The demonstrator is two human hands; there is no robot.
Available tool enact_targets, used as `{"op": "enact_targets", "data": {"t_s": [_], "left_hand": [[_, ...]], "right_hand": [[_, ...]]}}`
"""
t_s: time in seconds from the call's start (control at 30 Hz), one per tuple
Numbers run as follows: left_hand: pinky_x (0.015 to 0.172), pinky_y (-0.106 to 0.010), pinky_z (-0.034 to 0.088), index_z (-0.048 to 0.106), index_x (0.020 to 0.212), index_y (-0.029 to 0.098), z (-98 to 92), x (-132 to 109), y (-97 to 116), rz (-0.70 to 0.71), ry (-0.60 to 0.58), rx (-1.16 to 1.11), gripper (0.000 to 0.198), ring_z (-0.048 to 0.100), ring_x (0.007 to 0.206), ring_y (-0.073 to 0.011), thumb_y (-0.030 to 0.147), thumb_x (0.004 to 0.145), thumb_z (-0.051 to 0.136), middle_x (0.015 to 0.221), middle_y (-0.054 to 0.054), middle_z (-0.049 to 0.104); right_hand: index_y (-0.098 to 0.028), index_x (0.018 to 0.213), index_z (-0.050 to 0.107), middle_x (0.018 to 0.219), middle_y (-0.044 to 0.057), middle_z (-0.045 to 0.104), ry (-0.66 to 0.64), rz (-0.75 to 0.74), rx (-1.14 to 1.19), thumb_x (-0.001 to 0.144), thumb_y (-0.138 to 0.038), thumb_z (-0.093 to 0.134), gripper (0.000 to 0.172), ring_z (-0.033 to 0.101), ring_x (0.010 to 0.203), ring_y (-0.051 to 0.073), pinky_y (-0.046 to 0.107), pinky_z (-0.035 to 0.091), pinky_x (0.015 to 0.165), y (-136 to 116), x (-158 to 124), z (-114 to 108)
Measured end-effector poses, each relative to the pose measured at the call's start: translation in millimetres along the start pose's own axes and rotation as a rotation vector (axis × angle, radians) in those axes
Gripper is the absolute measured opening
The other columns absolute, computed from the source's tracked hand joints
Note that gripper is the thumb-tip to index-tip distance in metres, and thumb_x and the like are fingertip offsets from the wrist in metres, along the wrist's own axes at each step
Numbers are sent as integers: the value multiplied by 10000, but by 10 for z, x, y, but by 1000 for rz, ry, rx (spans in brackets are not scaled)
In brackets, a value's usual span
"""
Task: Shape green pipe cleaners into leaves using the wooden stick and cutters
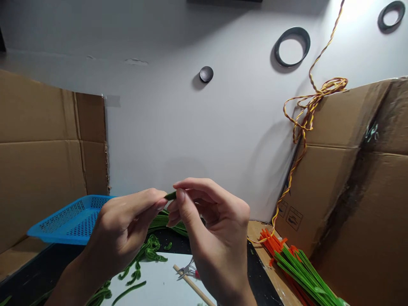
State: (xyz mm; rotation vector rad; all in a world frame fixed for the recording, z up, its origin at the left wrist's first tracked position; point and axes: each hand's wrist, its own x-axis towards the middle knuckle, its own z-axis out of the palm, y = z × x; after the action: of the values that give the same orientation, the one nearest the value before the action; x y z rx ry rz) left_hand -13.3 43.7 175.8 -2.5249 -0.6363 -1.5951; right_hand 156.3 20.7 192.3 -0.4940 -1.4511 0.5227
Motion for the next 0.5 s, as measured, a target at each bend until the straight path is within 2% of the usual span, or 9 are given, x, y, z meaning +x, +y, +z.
{"op": "enact_targets", "data": {"t_s": [0.2,0.3,0.4,0.5], "left_hand": [[523,-223,334,539,924,221,37,5,8,-21,103,-42,210,378,568,-76,118,1091,464,716,66,434],[509,-232,329,533,914,225,40,-2,11,-69,82,-64,220,366,553,-81,172,1110,448,695,68,403],[536,-232,349,547,910,222,30,-7,10,-76,36,-88,226,402,570,-78,176,1109,452,719,66,477],[586,-239,387,566,904,218,14,2,20,-99,-3,-123,246,469,611,-82,183,1111,438,767,54,572]], "right_hand": [[-223,987,789,703,30,731,-3,28,108,1036,-351,650,195,703,612,158,276,608,565,34,8,-37],[-211,956,788,707,36,724,-39,40,52,1017,-402,674,231,674,595,151,268,579,537,32,11,-70],[-195,859,777,695,27,719,-101,69,-36,978,-361,728,210,639,558,127,241,553,515,12,4,-64],[-186,812,772,661,14,699,-95,87,-38,953,-328,748,202,619,536,117,229,542,499,2,3,-23]]}}
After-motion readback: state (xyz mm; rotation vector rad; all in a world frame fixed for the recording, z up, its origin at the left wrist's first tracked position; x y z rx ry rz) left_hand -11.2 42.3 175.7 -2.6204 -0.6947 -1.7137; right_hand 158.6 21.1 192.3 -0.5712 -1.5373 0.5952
